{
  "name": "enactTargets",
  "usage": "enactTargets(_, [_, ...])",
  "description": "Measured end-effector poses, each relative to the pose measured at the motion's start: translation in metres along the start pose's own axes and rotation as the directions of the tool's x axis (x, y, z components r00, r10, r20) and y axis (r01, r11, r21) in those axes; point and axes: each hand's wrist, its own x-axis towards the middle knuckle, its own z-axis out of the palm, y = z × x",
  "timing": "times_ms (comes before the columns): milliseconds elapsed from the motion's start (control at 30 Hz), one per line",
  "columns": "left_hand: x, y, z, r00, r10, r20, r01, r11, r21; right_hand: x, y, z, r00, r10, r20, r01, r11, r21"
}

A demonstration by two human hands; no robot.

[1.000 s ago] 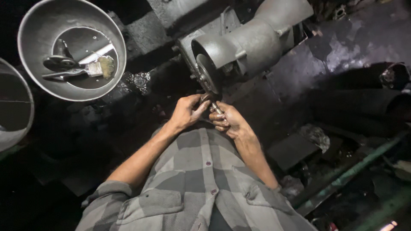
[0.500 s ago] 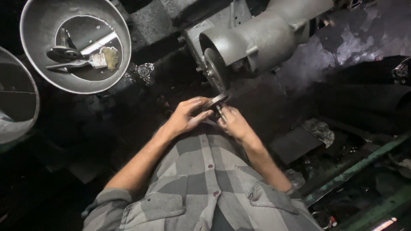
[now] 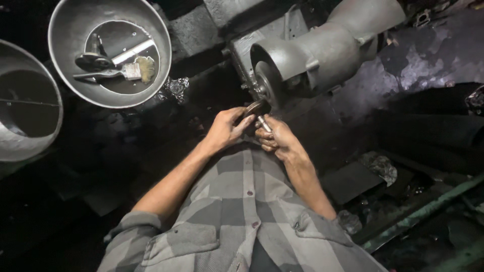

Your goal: The person holds a small metal component against a spinning bench grinder, rotating it to grind its surfaces. They periodically dip the part into a water bowl, scrub it with a brush, and return it to the grinding wheel, repeating the grind-and-rinse cycle.

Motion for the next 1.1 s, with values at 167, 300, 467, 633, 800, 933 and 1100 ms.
enactTargets(167, [0.005,0.010,0.005,0.999,0.024,-0.031,-0.024,1.000,0.010,-0.007,-0.001,-0.004,1.000,-0.011,0.025,0.012,0.999,-0.050])
enactTargets(300, [0.009,0.011,0.000,0.998,0.068,-0.014,-0.067,0.996,0.060,-0.007,0.001,-0.003,1.000,-0.024,0.006,0.024,0.996,-0.085])
enactTargets(467, [0.018,0.017,-0.011,0.996,-0.065,0.056,0.058,0.990,0.126,-0.001,-0.001,0.005,0.998,-0.032,-0.045,0.026,0.991,-0.131])
enactTargets(633, [0.025,0.021,-0.013,0.996,-0.053,0.067,0.041,0.986,0.161,0.000,-0.005,0.009,0.998,-0.045,-0.049,0.036,0.985,-0.166])
enactTargets(800, [0.029,0.015,-0.004,0.994,0.086,0.067,-0.092,0.991,0.098,-0.003,0.000,0.002,0.993,-0.035,-0.115,0.019,0.989,-0.144])
enactTargets(933, [0.029,0.011,0.004,0.993,0.044,0.105,-0.056,0.992,0.117,-0.006,0.003,-0.006,0.995,-0.080,-0.058,0.072,0.989,-0.131])
enactTargets(1100, [0.028,0.012,0.004,0.997,0.031,0.077,-0.042,0.990,0.137,-0.009,0.005,0.001,0.994,-0.065,-0.089,0.052,0.989,-0.135])
